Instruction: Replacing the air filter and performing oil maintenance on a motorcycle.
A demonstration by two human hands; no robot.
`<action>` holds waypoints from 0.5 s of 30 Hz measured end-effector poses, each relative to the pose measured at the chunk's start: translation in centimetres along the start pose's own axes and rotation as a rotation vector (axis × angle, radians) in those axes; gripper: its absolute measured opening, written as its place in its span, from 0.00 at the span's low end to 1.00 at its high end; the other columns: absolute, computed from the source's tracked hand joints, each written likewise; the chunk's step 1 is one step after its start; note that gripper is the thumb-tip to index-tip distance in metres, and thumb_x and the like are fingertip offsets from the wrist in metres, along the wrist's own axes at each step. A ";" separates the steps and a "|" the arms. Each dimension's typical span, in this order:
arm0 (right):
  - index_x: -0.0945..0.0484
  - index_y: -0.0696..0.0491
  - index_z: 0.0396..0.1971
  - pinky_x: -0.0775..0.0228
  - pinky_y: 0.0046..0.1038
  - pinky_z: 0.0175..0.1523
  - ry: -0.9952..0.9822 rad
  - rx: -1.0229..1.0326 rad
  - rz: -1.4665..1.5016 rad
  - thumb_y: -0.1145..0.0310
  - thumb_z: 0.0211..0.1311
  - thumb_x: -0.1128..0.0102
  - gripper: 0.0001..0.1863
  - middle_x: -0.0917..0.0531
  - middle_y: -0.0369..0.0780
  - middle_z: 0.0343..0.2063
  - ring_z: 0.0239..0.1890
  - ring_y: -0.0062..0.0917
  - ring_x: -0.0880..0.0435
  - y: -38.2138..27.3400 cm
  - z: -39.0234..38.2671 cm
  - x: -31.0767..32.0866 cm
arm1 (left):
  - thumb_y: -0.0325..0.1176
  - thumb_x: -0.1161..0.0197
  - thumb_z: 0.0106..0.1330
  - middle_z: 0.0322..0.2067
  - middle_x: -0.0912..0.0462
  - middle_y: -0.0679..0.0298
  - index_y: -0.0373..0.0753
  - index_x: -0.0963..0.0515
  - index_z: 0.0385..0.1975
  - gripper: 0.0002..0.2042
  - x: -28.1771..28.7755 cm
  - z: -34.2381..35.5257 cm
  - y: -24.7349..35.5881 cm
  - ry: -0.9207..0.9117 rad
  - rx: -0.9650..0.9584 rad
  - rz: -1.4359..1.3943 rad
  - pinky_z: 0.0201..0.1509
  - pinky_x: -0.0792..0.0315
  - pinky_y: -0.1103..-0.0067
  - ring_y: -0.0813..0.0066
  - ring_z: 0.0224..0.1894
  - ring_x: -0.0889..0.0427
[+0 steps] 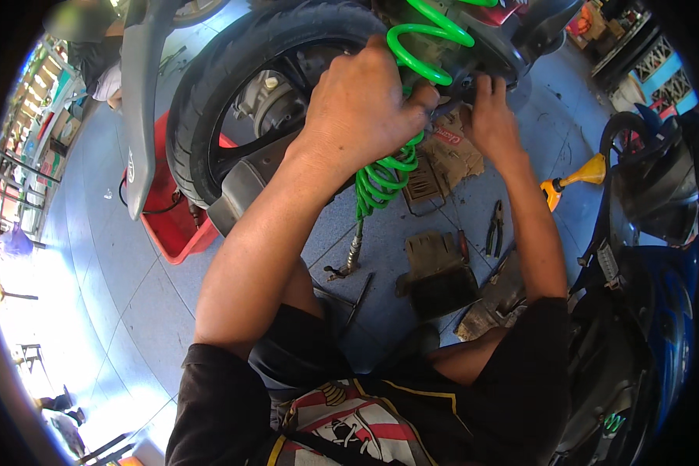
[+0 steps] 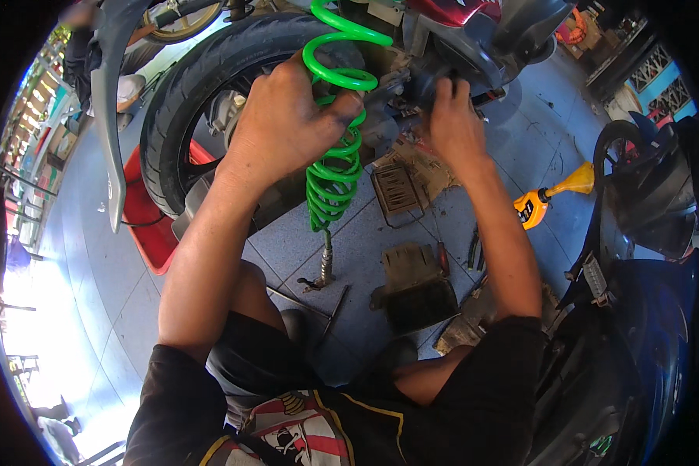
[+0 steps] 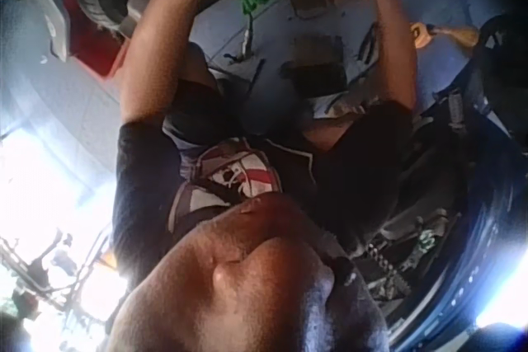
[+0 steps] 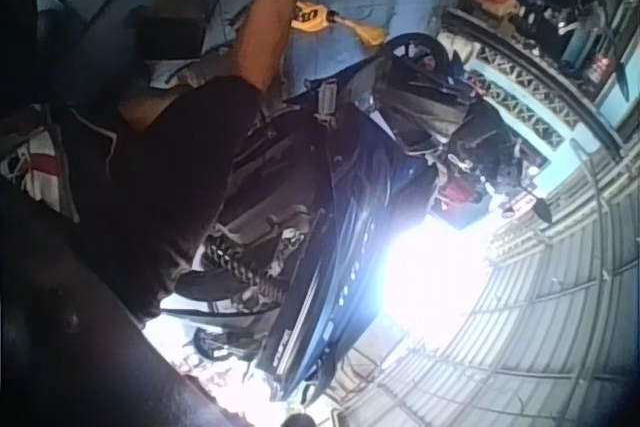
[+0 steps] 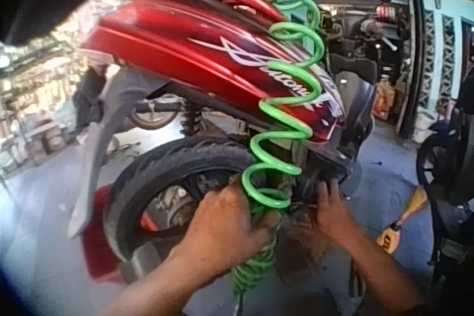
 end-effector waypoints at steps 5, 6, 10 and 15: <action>0.30 0.57 0.39 0.23 0.45 0.35 -0.296 0.042 -0.112 0.69 0.59 0.41 0.12 0.28 0.52 0.41 0.37 0.47 0.17 -2.0 -1.2 -3.2 | 0.38 0.34 0.54 0.33 0.17 0.46 0.34 0.23 0.40 0.18 -0.4 0.0 0.4 -0.049 0.011 -0.040 0.45 0.24 0.61 0.45 0.40 0.18; 0.31 0.58 0.39 0.22 0.45 0.35 -0.485 -0.199 -0.171 0.70 0.58 0.40 0.13 0.28 0.52 0.42 0.39 0.46 0.17 -0.4 -1.9 -4.2 | 0.38 0.33 0.53 0.31 0.18 0.44 0.31 0.25 0.40 0.20 0.0 0.0 0.4 -0.015 -0.013 -0.035 0.45 0.24 0.60 0.43 0.39 0.18; 0.30 0.58 0.39 0.22 0.43 0.33 -0.296 -0.049 0.000 0.68 0.61 0.42 0.12 0.28 0.52 0.43 0.36 0.45 0.16 -1.6 -1.6 -2.7 | 0.38 0.32 0.52 0.29 0.18 0.41 0.27 0.27 0.40 0.22 0.7 -0.1 0.7 0.021 -0.035 -0.015 0.45 0.24 0.59 0.41 0.37 0.18; 0.30 0.57 0.39 0.21 0.41 0.32 -0.435 -0.205 -0.179 0.71 0.53 0.38 0.15 0.29 0.51 0.40 0.37 0.46 0.17 0.3 -1.8 -4.1 | 0.39 0.34 0.54 0.35 0.17 0.45 0.34 0.23 0.41 0.18 0.7 -0.4 0.2 -0.011 0.026 0.011 0.47 0.25 0.61 0.44 0.42 0.19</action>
Point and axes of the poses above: each hand's wrist, its own z-axis towards the middle knuckle, its own x-axis out of the back of the hand, y = z × x, the point moved 10 cm from there along z, towards the middle knuckle
